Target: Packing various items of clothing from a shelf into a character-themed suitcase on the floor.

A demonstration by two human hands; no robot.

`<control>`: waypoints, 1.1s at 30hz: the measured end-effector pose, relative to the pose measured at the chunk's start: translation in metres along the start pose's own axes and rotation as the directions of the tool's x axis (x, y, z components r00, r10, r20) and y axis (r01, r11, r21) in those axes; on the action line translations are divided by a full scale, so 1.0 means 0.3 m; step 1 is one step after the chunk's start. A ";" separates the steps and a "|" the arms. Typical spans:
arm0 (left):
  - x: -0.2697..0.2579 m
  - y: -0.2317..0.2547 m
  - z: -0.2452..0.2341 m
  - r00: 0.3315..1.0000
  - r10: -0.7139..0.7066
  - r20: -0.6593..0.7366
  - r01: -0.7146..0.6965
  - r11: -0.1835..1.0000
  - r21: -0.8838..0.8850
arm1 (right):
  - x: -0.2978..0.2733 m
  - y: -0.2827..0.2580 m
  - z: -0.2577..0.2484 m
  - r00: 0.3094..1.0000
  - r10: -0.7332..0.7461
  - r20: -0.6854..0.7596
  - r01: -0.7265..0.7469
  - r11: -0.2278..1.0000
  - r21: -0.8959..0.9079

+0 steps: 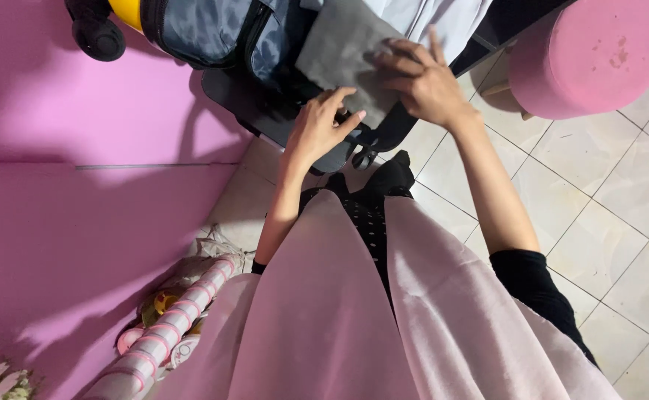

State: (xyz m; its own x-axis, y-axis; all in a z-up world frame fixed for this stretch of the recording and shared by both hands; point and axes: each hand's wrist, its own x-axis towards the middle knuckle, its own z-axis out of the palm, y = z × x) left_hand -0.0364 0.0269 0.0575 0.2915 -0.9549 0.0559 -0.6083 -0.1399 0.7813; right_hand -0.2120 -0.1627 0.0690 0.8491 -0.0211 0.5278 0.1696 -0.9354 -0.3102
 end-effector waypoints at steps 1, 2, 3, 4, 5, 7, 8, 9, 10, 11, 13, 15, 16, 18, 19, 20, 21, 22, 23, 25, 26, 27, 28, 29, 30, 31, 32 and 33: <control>-0.001 0.033 -0.023 0.992 -0.117 0.039 0.116 0.992 0.042 | -0.002 -0.001 -0.019 0.974 0.147 0.171 -0.118 0.979 -0.168; 0.001 0.067 -0.043 0.970 -0.233 0.074 0.226 0.970 0.088 | -0.007 0.000 -0.041 0.898 0.313 0.309 -0.200 0.916 -0.348; 0.024 0.008 -0.021 0.971 -0.225 0.076 0.218 0.972 0.088 | -0.025 0.008 -0.016 0.898 0.317 0.304 -0.202 0.913 -0.355; 0.037 -0.050 0.002 0.992 -0.127 0.001 0.126 0.986 0.112 | -0.045 0.010 0.013 0.883 0.383 0.272 -0.312 0.911 -0.269; 0.049 -0.110 0.027 0.997 -0.024 -0.070 0.034 0.989 0.144 | -0.066 0.013 0.043 0.859 0.449 0.246 -0.415 0.892 -0.178; 0.108 -0.132 0.016 0.992 0.087 -0.090 -0.058 0.957 0.285 | -0.010 -0.035 0.123 0.831 0.515 0.211 -0.485 0.856 -0.178; 0.149 -0.140 0.009 0.974 0.207 -0.093 -0.150 0.894 0.422 | 0.021 -0.052 0.157 0.797 0.579 0.170 -0.553 0.814 -0.179; 0.180 -0.161 0.018 0.974 0.209 -0.091 -0.153 0.893 0.423 | 0.026 -0.047 0.205 0.797 0.581 0.167 -0.555 0.813 -0.179; 0.211 -0.182 0.031 0.988 0.151 -0.037 -0.125 0.914 0.385 | 0.028 -0.043 0.254 0.737 0.638 0.222 -0.594 0.769 -0.237; 0.244 -0.202 0.044 0.995 0.093 0.019 -0.094 0.933 0.348 | 0.030 -0.037 0.301 0.669 0.692 0.270 -0.626 0.721 -0.296; 0.259 -0.248 0.082 0.994 0.110 0.000 -0.104 0.941 0.323 | -0.018 0.000 0.385 0.718 0.669 0.192 -0.587 0.730 -0.350; 0.276 -0.281 0.104 0.992 0.125 -0.022 -0.113 0.947 0.301 | -0.022 0.016 0.419 0.766 0.633 0.114 -0.546 0.734 -0.403; 0.270 -0.289 0.113 0.994 0.106 -0.030 -0.091 0.941 0.325 | -0.013 -0.001 0.413 0.725 0.683 0.092 -0.634 0.713 -0.298; 0.266 -0.305 0.144 0.996 0.086 -0.037 -0.068 0.933 0.353 | -0.014 -0.014 0.419 0.680 0.730 0.074 -0.710 0.680 -0.182; 0.271 -0.313 0.164 0.992 0.112 -0.061 -0.081 0.922 0.379 | -0.023 -0.010 0.430 0.737 0.676 -0.017 -0.660 0.714 -0.233; 0.274 -0.321 0.180 0.987 0.139 -0.082 -0.094 0.909 0.406 | -0.030 -0.009 0.444 0.786 0.609 -0.105 -0.610 0.738 -0.288; 0.228 -0.293 0.184 0.987 0.139 -0.080 -0.094 0.907 0.411 | -0.033 -0.025 0.434 0.786 0.609 -0.109 -0.612 0.739 -0.283; 0.217 -0.258 0.186 0.980 0.153 -0.128 -0.099 0.929 0.356 | -0.025 -0.017 0.409 0.751 0.636 -0.176 -0.658 0.741 -0.135; 0.208 -0.219 0.188 0.971 0.164 -0.175 -0.107 0.948 0.298 | -0.017 -0.007 0.379 0.709 0.665 -0.235 -0.680 0.733 0.019; 0.189 -0.131 0.178 0.953 0.210 -0.220 -0.149 0.953 0.265 | -0.012 -0.070 0.291 0.686 0.659 -0.308 -0.671 0.737 0.083; 0.184 -0.089 0.180 0.935 0.236 -0.266 -0.178 0.958 0.224 | -0.015 -0.097 0.248 0.661 0.657 -0.362 -0.656 0.740 0.147; 0.187 -0.022 0.160 0.933 0.251 -0.258 -0.195 0.955 0.226 | -0.004 -0.114 0.199 0.652 0.657 -0.377 -0.660 0.737 0.144; 0.201 0.042 0.141 0.914 0.280 -0.292 -0.225 0.952 0.207 | 0.009 -0.122 0.150 0.623 0.661 -0.418 -0.659 0.732 0.174; 0.216 0.104 0.125 0.894 0.307 -0.327 -0.257 0.948 0.189 | 0.021 -0.128 0.103 0.593 0.663 -0.457 -0.656 0.727 0.203; 0.240 0.174 0.110 0.894 0.321 -0.314 -0.274 0.944 0.185 | 0.030 -0.132 0.051 0.579 0.665 -0.471 -0.665 0.720 0.198; 0.263 0.243 0.096 0.877 0.356 -0.323 -0.295 0.929 0.222 | 0.039 -0.136 0.001 0.551 0.655 -0.518 -0.672 0.716 0.190; 0.277 0.309 0.084 0.860 0.386 -0.333 -0.312 0.915 0.257 | 0.044 -0.147 -0.044 0.523 0.643 -0.560 -0.680 0.711 0.181; 0.295 0.359 0.080 0.860 0.396 -0.321 -0.326 0.911 0.251 | 0.046 -0.147 -0.092 0.511 0.644 -0.569 -0.689 0.703 0.178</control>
State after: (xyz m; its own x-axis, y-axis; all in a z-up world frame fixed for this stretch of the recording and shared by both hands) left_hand -0.0938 -0.0789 0.1315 0.2468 -0.7926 0.5575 -0.8350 0.1180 0.5374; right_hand -0.2214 -0.1314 0.1118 0.2583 -0.8142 0.5199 -0.3764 -0.5804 -0.7221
